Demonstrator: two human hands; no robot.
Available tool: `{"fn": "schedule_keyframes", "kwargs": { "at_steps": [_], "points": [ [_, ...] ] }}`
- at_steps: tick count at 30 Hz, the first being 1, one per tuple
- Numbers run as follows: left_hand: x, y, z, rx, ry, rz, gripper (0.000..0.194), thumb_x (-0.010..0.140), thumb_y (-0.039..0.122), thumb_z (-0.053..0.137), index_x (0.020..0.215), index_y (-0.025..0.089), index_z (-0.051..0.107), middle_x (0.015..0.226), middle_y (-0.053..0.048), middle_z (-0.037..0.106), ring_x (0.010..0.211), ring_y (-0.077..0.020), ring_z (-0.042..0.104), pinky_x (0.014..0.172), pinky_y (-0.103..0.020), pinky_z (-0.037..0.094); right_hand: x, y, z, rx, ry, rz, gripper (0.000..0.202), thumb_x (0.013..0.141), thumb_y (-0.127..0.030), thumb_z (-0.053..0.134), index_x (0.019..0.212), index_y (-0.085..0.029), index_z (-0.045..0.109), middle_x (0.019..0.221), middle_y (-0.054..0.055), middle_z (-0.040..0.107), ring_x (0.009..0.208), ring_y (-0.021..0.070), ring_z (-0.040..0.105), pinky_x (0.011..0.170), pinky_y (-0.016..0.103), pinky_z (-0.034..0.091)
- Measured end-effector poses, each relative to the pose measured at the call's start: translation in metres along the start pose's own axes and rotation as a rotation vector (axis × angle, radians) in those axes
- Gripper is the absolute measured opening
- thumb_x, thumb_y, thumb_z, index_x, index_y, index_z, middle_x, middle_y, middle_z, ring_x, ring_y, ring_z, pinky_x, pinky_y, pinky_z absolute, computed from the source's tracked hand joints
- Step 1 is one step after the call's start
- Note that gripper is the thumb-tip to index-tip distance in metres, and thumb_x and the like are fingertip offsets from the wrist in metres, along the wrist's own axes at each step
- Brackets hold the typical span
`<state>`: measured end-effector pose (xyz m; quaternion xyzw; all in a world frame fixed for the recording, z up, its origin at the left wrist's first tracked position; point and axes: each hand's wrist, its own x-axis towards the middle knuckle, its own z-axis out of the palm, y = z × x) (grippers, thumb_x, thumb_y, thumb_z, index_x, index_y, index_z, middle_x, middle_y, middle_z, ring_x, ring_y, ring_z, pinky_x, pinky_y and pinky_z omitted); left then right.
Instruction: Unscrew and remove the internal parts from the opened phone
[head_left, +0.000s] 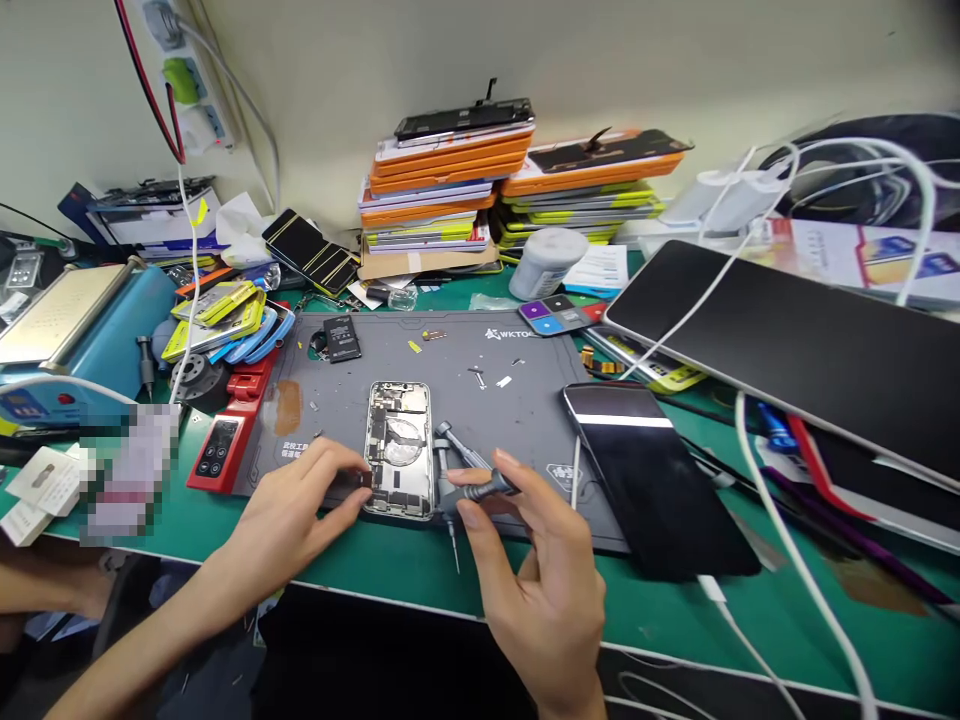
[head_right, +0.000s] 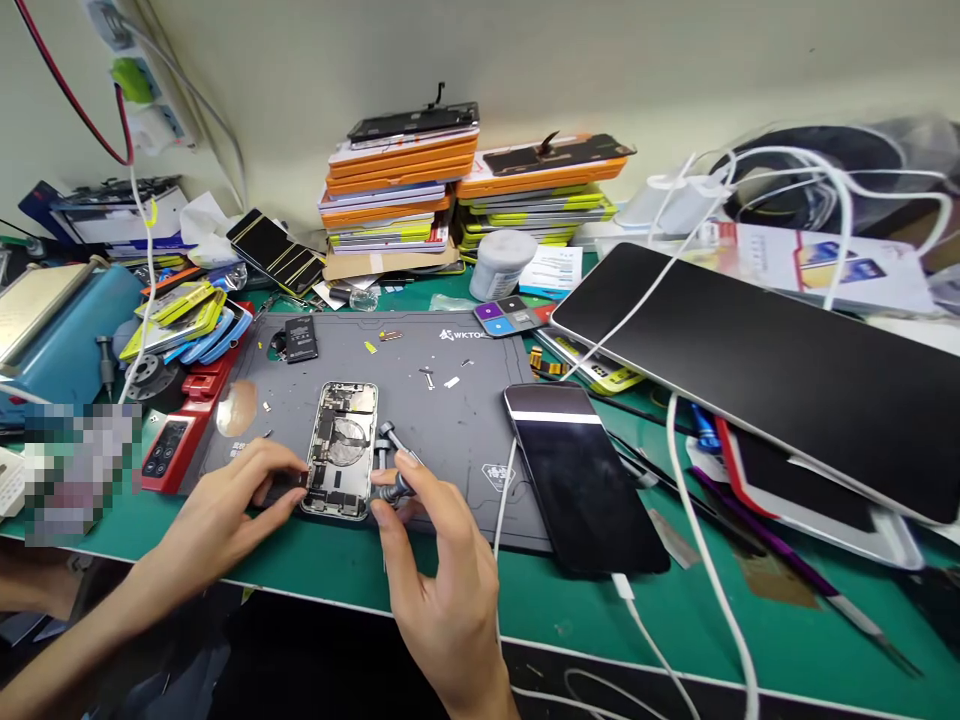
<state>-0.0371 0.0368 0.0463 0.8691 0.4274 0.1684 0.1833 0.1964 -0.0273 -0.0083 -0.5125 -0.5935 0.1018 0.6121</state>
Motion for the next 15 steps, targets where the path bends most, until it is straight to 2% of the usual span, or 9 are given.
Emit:
{"fn": "schedule_keyframes", "kwargs": {
  "at_steps": [4,9,15],
  "points": [
    [0.005,-0.003,0.010,0.068,-0.008,0.003,0.014,0.115,0.035,0.056,0.125,0.026,0.061,0.119,-0.002,0.071,0.093,-0.0171,0.074,0.078,-0.029,0.058,-0.003,0.000,0.000,0.002,-0.010,0.010,0.068,0.099,-0.003,0.073,0.159,-0.030,0.055,0.119,0.004,0.082,0.085,0.0176,0.081,0.078,0.036,0.075],
    [0.011,-0.004,0.010,0.076,-0.008,0.000,0.017,0.116,0.040,0.055,0.120,0.026,0.063,0.116,-0.002,0.071,0.090,-0.0184,0.076,0.078,-0.031,0.059,-0.003,-0.002,0.000,-0.043,-0.010,0.064,0.064,0.101,-0.007,0.073,0.158,-0.031,0.056,0.125,0.006,0.082,0.096,0.0212,0.084,0.081,0.039,0.077],
    [0.013,-0.008,0.009,0.022,-0.007,-0.034,0.016,0.114,0.040,0.060,0.118,0.025,0.065,0.114,0.000,0.072,0.090,-0.0179,0.077,0.077,-0.031,0.060,-0.004,-0.002,0.000,-0.041,0.002,0.068,0.064,0.101,-0.007,0.073,0.159,-0.028,0.055,0.123,0.007,0.082,0.097,0.0235,0.085,0.080,0.040,0.077]
  ]
}}
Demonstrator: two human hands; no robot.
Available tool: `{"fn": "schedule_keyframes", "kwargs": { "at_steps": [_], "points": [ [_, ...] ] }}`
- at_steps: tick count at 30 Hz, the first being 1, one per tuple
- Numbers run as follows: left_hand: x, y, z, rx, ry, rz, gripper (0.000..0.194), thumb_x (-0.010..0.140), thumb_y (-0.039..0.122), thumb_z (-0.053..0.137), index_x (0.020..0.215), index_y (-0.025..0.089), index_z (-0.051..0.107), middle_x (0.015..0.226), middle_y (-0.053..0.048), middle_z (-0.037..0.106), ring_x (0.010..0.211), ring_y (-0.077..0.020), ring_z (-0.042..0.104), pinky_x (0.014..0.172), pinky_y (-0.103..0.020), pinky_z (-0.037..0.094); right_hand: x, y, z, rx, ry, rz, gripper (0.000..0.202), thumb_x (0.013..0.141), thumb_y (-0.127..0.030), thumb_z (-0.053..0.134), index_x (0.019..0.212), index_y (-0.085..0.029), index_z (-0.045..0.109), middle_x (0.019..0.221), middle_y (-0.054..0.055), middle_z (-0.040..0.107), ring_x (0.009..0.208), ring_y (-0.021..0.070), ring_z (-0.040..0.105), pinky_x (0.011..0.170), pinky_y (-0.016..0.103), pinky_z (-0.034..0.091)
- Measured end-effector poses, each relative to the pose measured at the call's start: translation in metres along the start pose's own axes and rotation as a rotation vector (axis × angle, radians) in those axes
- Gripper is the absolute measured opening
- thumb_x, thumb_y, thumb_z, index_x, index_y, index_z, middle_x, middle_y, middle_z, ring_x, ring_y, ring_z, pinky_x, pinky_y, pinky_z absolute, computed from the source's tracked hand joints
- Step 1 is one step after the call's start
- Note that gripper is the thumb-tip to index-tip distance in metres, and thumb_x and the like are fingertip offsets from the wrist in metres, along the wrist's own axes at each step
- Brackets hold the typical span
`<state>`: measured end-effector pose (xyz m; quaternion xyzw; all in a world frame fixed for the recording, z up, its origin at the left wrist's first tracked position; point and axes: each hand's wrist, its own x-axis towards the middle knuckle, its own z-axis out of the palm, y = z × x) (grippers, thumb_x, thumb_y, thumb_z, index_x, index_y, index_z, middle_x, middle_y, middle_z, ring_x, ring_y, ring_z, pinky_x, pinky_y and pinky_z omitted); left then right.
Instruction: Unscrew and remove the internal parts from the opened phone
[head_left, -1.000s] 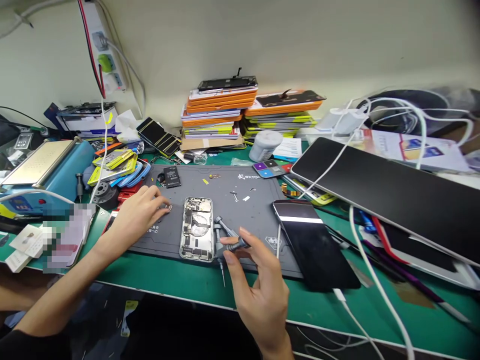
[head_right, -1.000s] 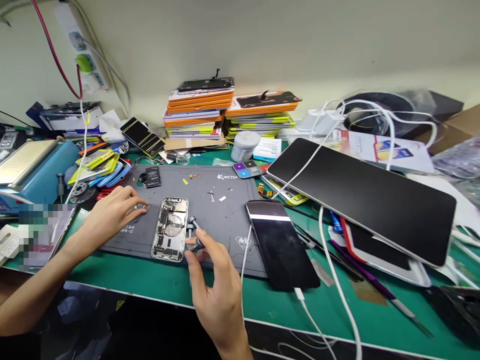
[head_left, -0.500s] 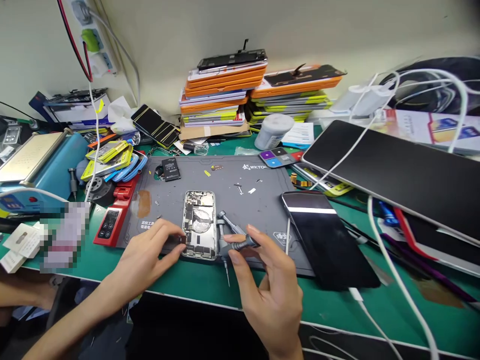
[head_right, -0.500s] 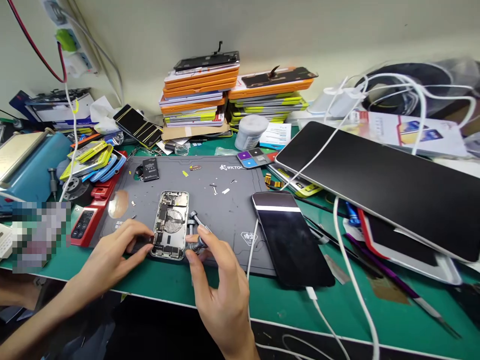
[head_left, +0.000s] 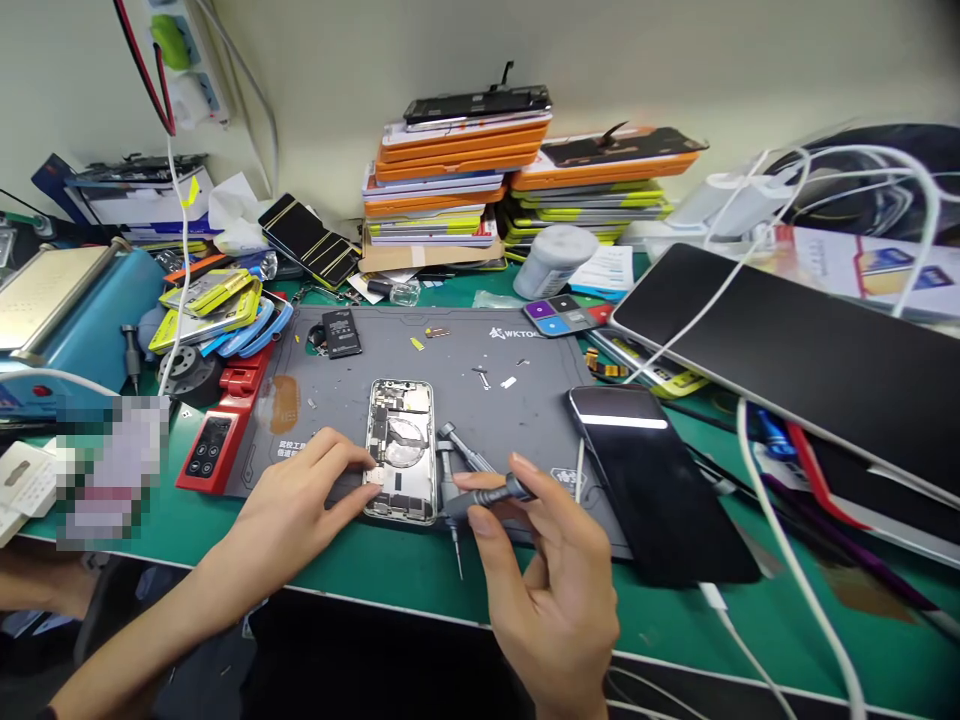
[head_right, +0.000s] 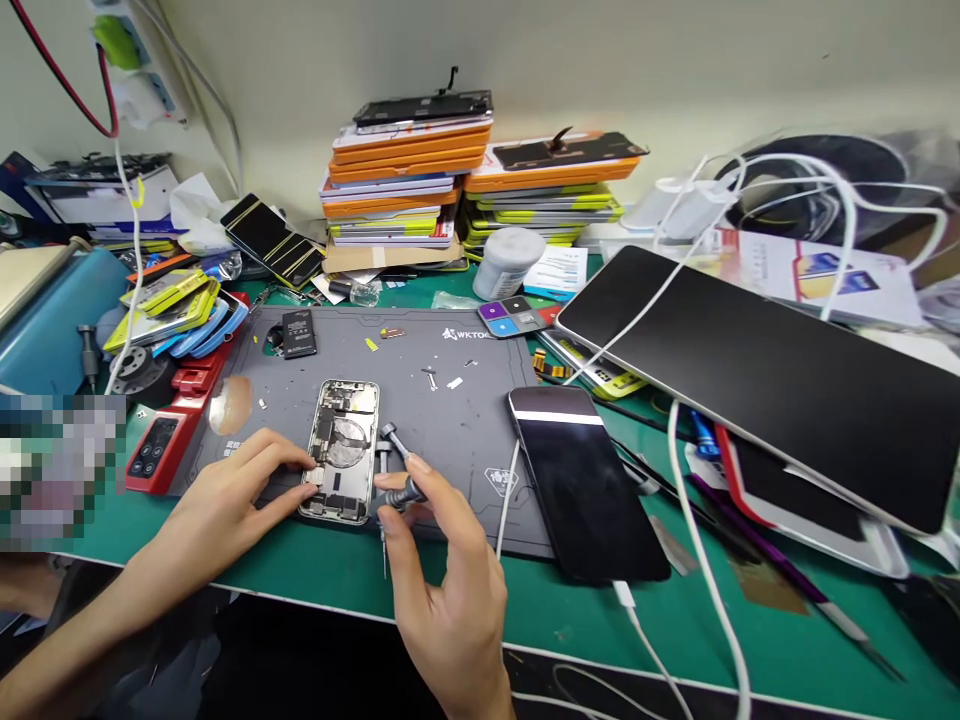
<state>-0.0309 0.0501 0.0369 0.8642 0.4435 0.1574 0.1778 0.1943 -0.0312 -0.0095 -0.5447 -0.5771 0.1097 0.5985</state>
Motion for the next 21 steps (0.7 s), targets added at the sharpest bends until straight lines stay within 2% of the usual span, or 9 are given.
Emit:
{"fn": "schedule_keyframes", "kwargs": {
  "at_steps": [4,8,11,18,21],
  "points": [
    [-0.002,-0.004,-0.002,-0.003,-0.012,0.035,0.019,0.114,0.040,0.061,0.124,0.025,0.066,0.114,0.000,0.073,0.092,-0.0180,0.078,0.078,-0.030,0.061,-0.003,0.002,0.001,-0.016,0.018,0.030,0.062,0.101,-0.011,0.074,0.158,-0.028,0.056,0.127,0.009,0.081,0.100,0.0252,0.085,0.083,0.043,0.077],
    [-0.011,-0.008,0.000,0.104,0.041,0.196,0.028,0.118,0.031,0.051,0.143,0.026,0.063,0.127,-0.006,0.072,0.097,-0.0188,0.077,0.081,-0.031,0.062,-0.004,0.004,0.001,-0.024,0.008,0.017,0.062,0.102,-0.012,0.073,0.160,-0.028,0.055,0.127,0.009,0.081,0.100,0.0242,0.085,0.081,0.040,0.077],
    [-0.018,-0.010,0.003,0.163,0.069,0.301,0.031,0.118,0.022,0.048,0.144,0.025,0.065,0.131,-0.009,0.071,0.104,-0.0205,0.075,0.086,-0.033,0.063,-0.003,0.006,0.002,-0.032,-0.007,-0.002,0.064,0.102,-0.011,0.072,0.161,-0.028,0.053,0.125,0.009,0.081,0.101,0.0233,0.084,0.081,0.039,0.076],
    [-0.023,-0.011,0.006,0.121,0.122,0.305,0.030,0.116,0.020,0.052,0.142,0.020,0.068,0.133,-0.011,0.073,0.108,-0.0226,0.074,0.093,-0.038,0.063,0.002,0.004,0.005,0.030,0.017,0.030,0.065,0.101,-0.006,0.070,0.160,-0.028,0.054,0.116,0.006,0.080,0.103,0.0199,0.082,0.088,0.036,0.074],
    [-0.025,-0.008,0.009,0.138,0.142,0.304,0.029,0.116,0.019,0.053,0.141,0.018,0.068,0.132,-0.012,0.073,0.106,-0.0244,0.074,0.090,-0.040,0.063,0.008,-0.004,0.006,0.100,0.030,-0.023,0.064,0.103,-0.003,0.060,0.161,-0.030,0.053,0.105,0.002,0.076,0.095,0.0182,0.081,0.086,0.039,0.073]
  ]
}}
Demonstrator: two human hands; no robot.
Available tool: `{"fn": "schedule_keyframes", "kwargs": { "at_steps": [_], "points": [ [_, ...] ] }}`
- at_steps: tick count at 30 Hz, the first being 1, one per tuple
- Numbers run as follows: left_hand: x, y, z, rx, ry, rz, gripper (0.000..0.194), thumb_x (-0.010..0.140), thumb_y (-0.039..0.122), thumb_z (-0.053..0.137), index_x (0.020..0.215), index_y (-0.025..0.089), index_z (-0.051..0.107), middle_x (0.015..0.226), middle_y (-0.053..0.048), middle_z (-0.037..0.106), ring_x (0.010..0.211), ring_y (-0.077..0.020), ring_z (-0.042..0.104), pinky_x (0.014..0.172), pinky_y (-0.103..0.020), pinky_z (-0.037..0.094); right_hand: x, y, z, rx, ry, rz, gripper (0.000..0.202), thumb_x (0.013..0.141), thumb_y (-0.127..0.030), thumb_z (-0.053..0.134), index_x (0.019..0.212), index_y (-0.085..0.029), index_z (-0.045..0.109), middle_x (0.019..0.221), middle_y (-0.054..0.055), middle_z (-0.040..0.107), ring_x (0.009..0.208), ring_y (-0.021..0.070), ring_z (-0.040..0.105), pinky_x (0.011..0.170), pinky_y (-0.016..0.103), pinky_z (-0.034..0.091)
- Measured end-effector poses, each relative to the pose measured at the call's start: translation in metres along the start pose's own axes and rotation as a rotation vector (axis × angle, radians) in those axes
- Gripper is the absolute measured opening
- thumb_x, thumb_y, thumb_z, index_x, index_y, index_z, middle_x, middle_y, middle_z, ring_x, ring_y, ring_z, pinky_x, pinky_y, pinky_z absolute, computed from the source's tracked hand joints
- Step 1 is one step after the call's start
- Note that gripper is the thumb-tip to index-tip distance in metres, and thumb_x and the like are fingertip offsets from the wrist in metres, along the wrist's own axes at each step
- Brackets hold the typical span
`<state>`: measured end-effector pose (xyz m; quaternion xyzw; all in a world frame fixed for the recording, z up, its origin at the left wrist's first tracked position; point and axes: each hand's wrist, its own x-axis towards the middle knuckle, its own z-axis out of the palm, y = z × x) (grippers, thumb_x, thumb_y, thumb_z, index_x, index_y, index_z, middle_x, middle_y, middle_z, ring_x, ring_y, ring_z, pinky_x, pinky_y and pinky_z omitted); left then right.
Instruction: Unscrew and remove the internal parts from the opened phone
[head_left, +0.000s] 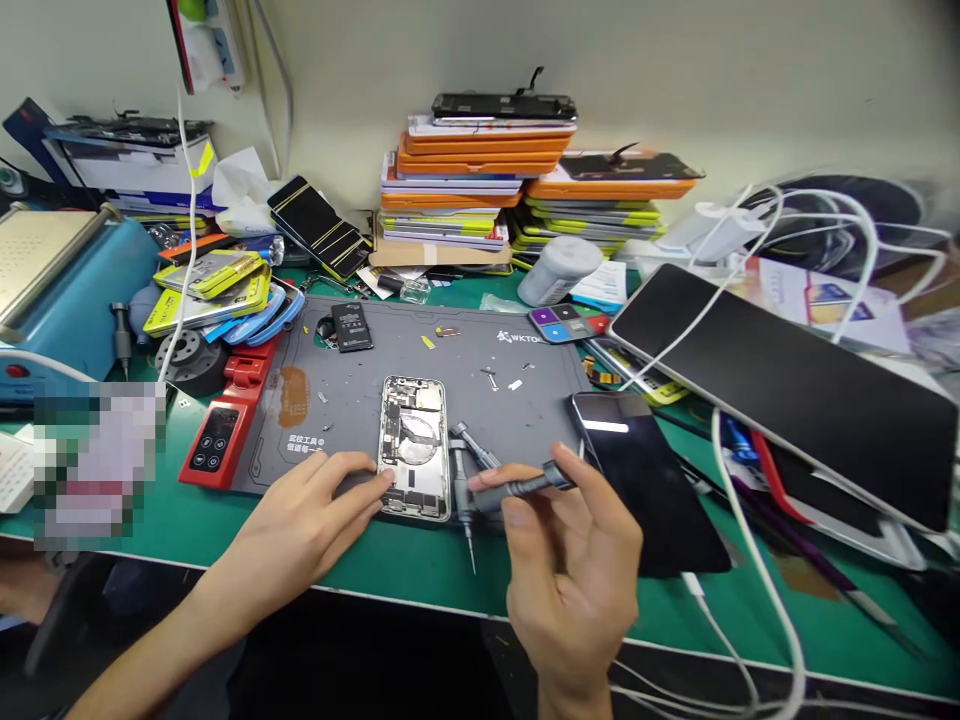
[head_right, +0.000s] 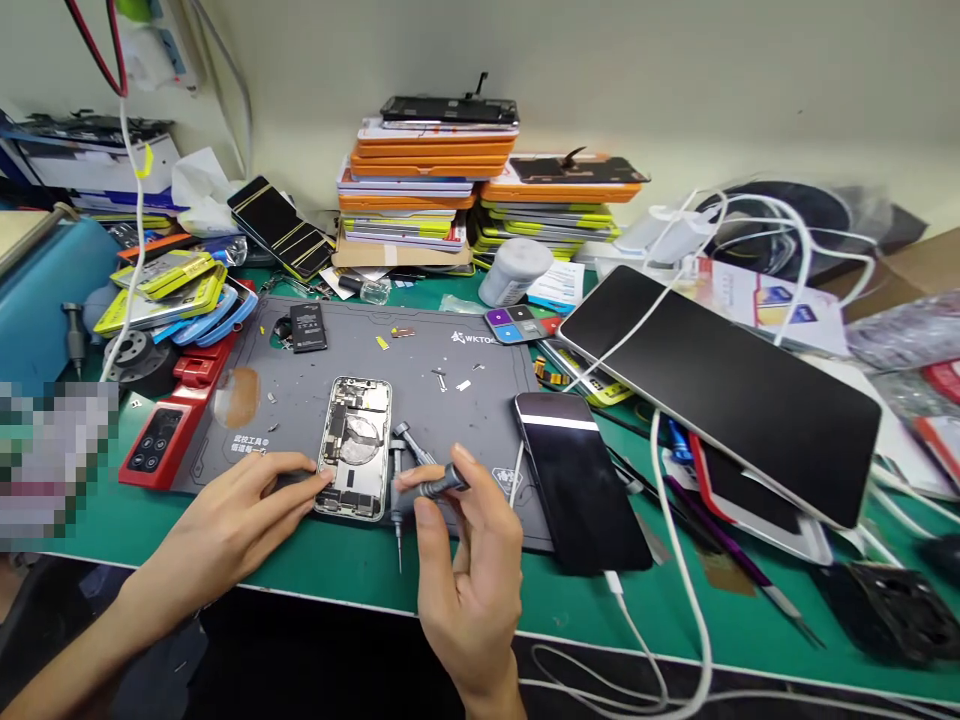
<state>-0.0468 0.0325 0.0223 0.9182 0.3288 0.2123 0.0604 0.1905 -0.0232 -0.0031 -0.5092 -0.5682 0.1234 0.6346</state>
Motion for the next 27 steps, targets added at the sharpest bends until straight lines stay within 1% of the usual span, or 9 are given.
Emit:
{"fn": "schedule_keyframes", "kwargs": {
  "at_steps": [2,4,7,9,10,11,13,18,27],
  "points": [
    [0.000,0.004,0.002,0.009,0.014,-0.011,0.028,0.115,0.018,0.054,0.139,0.016,0.068,0.131,-0.013,0.073,0.104,-0.0249,0.074,0.089,-0.041,0.063,0.005,-0.006,0.001,0.039,0.019,-0.038,0.062,0.105,-0.002,0.051,0.160,-0.031,0.053,0.100,0.001,0.070,0.085,0.0160,0.077,0.078,0.037,0.071],
    [0.000,0.008,0.005,0.027,0.037,-0.030,0.026,0.114,0.017,0.055,0.136,0.015,0.068,0.128,-0.012,0.074,0.100,-0.0249,0.074,0.087,-0.041,0.062,0.011,-0.011,0.003,-0.027,-0.016,-0.067,0.058,0.105,-0.005,0.048,0.158,-0.030,0.055,0.102,0.002,0.068,0.082,0.0157,0.073,0.070,0.034,0.067],
    [0.001,0.010,0.008,0.057,0.078,-0.050,0.022,0.114,0.016,0.054,0.131,0.015,0.069,0.123,-0.011,0.075,0.096,-0.0243,0.074,0.084,-0.041,0.061,0.019,-0.011,0.009,-0.325,-0.219,-0.168,0.048,0.105,-0.012,0.056,0.152,-0.019,0.059,0.105,0.007,0.071,0.078,0.0166,0.067,0.066,0.031,0.059],
    [0.002,0.010,0.010,0.045,0.095,-0.051,0.022,0.114,0.017,0.053,0.129,0.016,0.069,0.121,-0.011,0.076,0.094,-0.0235,0.074,0.082,-0.040,0.060,0.024,-0.008,0.013,-0.516,-0.358,-0.299,0.035,0.104,-0.008,0.060,0.137,-0.015,0.068,0.090,0.003,0.071,0.069,0.0143,0.061,0.063,0.029,0.053],
    [0.002,0.009,0.010,0.025,0.100,-0.053,0.022,0.114,0.017,0.053,0.129,0.016,0.069,0.121,-0.010,0.076,0.094,-0.0231,0.074,0.082,-0.040,0.060,0.025,-0.005,0.014,-0.579,-0.401,-0.363,0.030,0.103,-0.005,0.060,0.129,-0.015,0.072,0.081,0.000,0.067,0.064,0.0130,0.057,0.060,0.029,0.048],
    [0.002,0.008,0.011,0.000,0.103,-0.062,0.022,0.114,0.018,0.053,0.128,0.016,0.069,0.121,-0.010,0.076,0.094,-0.0227,0.073,0.082,-0.039,0.060,0.026,-0.003,0.015,-0.620,-0.429,-0.418,0.028,0.103,-0.001,0.059,0.123,-0.015,0.075,0.073,-0.003,0.063,0.060,0.0122,0.054,0.058,0.029,0.044],
    [0.003,0.006,0.012,-0.045,0.106,-0.076,0.022,0.114,0.018,0.054,0.129,0.017,0.070,0.121,-0.009,0.075,0.093,-0.0223,0.073,0.081,-0.039,0.060,0.025,0.000,0.015,-0.654,-0.447,-0.493,0.031,0.102,0.003,0.057,0.119,-0.013,0.077,0.066,-0.004,0.057,0.058,0.0122,0.051,0.056,0.031,0.038],
    [0.005,0.006,0.013,-0.074,0.117,-0.095,0.022,0.112,0.018,0.057,0.127,0.017,0.073,0.119,-0.009,0.076,0.089,-0.0216,0.071,0.078,-0.039,0.060,0.022,0.000,0.018,-0.683,-0.492,-0.511,0.038,0.100,0.007,0.048,0.120,-0.010,0.076,0.067,-0.003,0.060,0.059,0.0133,0.052,0.058,0.031,0.041],
    [0.004,0.005,0.011,-0.072,0.102,-0.087,0.024,0.112,0.016,0.056,0.130,0.015,0.072,0.119,-0.010,0.076,0.086,-0.0222,0.067,0.072,-0.039,0.057,0.020,0.000,0.019,-0.681,-0.536,-0.443,0.041,0.101,0.008,0.046,0.126,-0.011,0.073,0.069,-0.003,0.061,0.061,0.0143,0.053,0.060,0.031,0.042]
  ]
}}
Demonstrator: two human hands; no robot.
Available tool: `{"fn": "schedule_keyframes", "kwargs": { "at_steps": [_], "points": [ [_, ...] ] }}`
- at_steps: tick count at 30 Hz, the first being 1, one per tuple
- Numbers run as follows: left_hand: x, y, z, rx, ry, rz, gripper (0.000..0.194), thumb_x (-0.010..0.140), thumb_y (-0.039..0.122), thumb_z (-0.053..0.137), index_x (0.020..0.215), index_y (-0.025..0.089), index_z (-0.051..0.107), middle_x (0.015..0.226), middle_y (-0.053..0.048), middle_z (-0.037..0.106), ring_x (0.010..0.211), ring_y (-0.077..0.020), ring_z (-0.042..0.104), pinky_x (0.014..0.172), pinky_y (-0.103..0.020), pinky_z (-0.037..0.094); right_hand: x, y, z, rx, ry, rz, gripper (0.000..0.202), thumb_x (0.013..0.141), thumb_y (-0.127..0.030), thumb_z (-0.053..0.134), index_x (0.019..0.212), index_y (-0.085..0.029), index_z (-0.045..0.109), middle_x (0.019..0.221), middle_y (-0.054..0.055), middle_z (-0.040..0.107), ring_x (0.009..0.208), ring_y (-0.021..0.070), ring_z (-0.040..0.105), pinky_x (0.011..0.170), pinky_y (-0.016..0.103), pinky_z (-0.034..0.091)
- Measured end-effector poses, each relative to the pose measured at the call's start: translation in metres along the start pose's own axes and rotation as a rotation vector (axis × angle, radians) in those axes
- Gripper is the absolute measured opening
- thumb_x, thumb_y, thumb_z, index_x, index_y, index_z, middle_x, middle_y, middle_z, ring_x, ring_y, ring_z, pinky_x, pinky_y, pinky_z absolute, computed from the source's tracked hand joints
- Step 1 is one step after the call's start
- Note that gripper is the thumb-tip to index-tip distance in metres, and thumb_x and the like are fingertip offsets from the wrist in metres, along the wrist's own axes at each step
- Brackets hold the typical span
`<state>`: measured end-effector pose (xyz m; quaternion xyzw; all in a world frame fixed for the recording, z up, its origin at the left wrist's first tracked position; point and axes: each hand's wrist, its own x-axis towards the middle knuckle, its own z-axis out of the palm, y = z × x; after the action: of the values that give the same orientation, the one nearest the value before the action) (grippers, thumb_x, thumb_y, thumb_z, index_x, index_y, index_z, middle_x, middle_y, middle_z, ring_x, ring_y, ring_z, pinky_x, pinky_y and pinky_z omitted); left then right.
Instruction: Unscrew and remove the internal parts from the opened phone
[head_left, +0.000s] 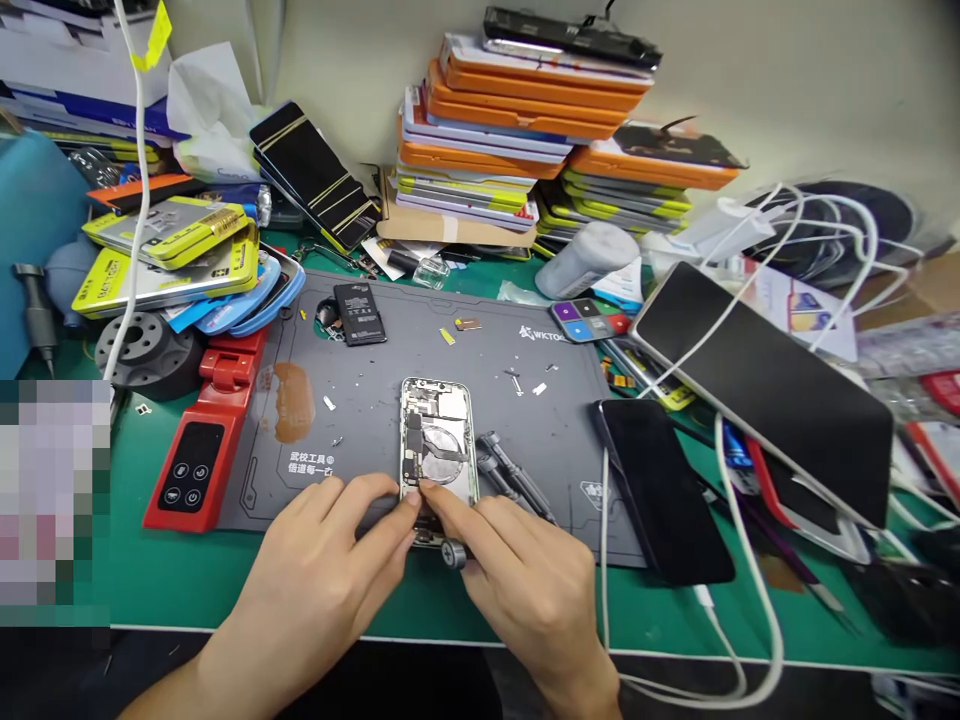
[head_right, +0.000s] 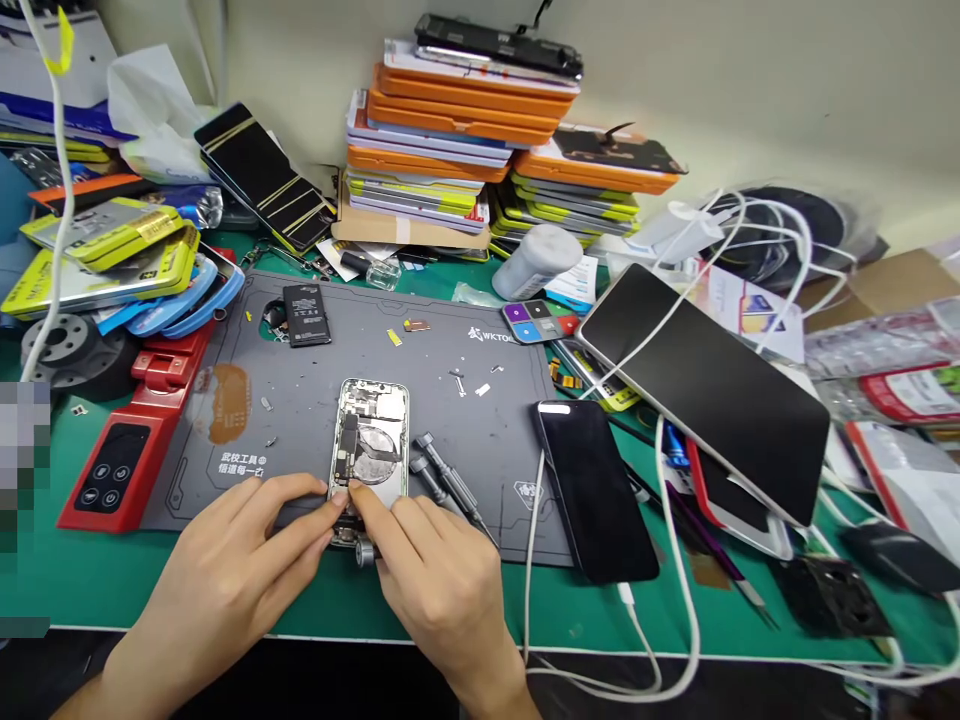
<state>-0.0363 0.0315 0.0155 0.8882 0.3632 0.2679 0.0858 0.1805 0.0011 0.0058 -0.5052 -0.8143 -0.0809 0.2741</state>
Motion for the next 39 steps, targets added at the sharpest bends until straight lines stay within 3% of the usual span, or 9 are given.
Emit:
{"fn": "schedule_keyframes", "kwargs": {
  "at_steps": [9,31,39],
  "points": [
    [0.0020,0.0003,0.0009,-0.003,0.009,0.006,0.022,0.111,0.014,0.056,0.126,0.015,0.072,0.115,-0.010,0.077,0.080,-0.0212,0.066,0.068,-0.038,0.055,0.0010,0.0006,-0.0020,-0.048,-0.036,-0.063,0.038,0.099,0.009,0.049,0.126,-0.006,0.072,0.071,0.000,0.067,0.062,0.0155,0.051,0.059,0.033,0.042],
    [0.0043,-0.0010,-0.0006,-0.002,-0.014,-0.009,0.023,0.112,0.016,0.055,0.127,0.016,0.072,0.116,-0.010,0.077,0.082,-0.0209,0.066,0.070,-0.038,0.057,0.0058,0.0022,-0.0042,-0.105,-0.080,-0.112,0.033,0.102,0.005,0.047,0.122,-0.005,0.071,0.069,-0.001,0.064,0.060,0.0156,0.052,0.059,0.034,0.041],
    [0.0034,-0.0005,-0.0021,0.012,-0.012,0.006,0.024,0.111,0.015,0.056,0.130,0.015,0.071,0.119,-0.011,0.076,0.086,-0.0222,0.068,0.073,-0.039,0.058,0.0027,-0.0006,-0.0009,-0.082,-0.046,-0.038,0.035,0.103,0.006,0.045,0.121,-0.010,0.070,0.070,-0.001,0.066,0.061,0.0143,0.057,0.059,0.032,0.043]
  ]
}}
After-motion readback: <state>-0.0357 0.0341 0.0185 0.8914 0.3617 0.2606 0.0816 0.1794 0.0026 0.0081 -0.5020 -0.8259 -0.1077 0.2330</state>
